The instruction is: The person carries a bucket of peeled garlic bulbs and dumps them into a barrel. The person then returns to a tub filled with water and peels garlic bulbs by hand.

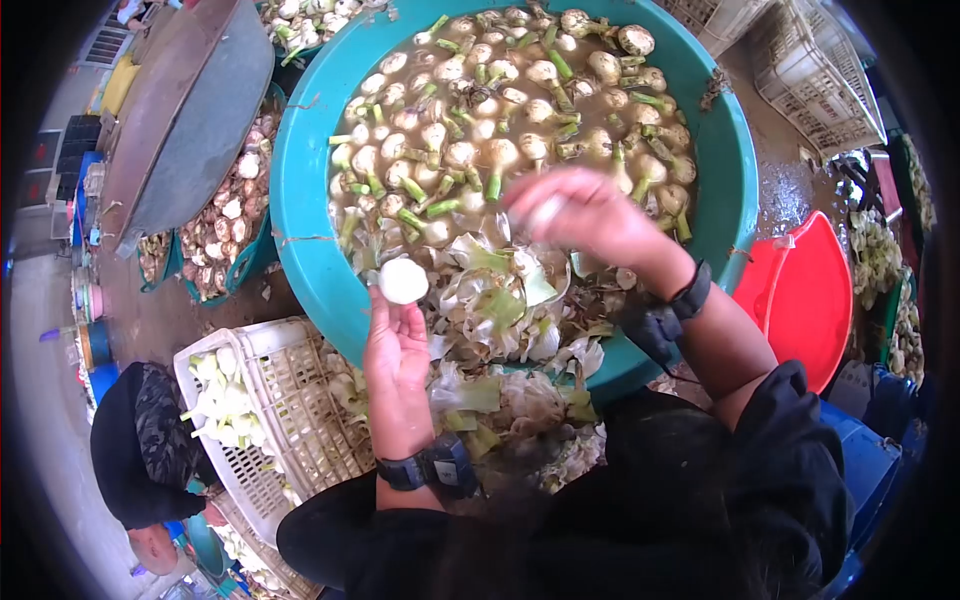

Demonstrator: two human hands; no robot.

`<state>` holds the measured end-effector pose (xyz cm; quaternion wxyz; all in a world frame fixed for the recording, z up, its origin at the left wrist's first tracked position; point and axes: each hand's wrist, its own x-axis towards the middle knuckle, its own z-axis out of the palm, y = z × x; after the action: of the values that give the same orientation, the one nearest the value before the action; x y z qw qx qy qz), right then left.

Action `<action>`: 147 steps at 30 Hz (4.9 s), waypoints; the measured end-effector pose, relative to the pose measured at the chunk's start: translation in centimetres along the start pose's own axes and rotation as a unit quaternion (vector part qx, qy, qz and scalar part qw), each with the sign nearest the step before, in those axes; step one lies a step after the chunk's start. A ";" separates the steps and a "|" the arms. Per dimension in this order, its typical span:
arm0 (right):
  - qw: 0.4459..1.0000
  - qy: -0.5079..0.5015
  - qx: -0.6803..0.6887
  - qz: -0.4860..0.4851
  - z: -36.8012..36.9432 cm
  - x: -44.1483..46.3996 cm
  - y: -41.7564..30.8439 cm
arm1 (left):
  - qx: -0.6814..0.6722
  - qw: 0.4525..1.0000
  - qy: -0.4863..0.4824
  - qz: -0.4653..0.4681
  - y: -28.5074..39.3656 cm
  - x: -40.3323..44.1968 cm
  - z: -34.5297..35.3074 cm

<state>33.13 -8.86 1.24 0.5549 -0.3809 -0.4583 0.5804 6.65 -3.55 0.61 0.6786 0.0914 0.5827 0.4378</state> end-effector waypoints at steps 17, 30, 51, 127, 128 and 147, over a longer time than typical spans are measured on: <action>0.576 -0.025 -0.781 0.241 -6.2 0.1 4.3 | 0.223 0.948 -0.107 0.202 -3.3 -3.1 4.1; 0.849 -0.018 -0.519 -0.093 5.5 -0.2 3.0 | 0.365 0.916 -0.166 0.038 -3.7 -0.9 5.1; 0.951 0.159 -0.001 0.267 5.2 1.3 5.2 | 0.504 0.736 -0.330 0.309 -2.5 -2.2 3.3; 0.958 0.048 0.046 0.280 7.2 0.5 6.0 | 0.535 0.663 -0.358 0.383 0.7 -4.2 0.8; 0.957 0.046 0.046 0.281 7.4 0.7 5.8 | 0.535 0.664 -0.355 0.382 0.5 -4.4 0.7; 0.996 -0.050 -0.076 -0.023 1.9 0.0 -1.7 | -0.174 0.959 -0.216 -0.055 1.3 0.5 -4.3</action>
<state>31.86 -9.15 3.42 0.5143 -0.3817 -0.5366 0.5494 2.23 -4.09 -0.30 0.8165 0.0322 0.3415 0.4644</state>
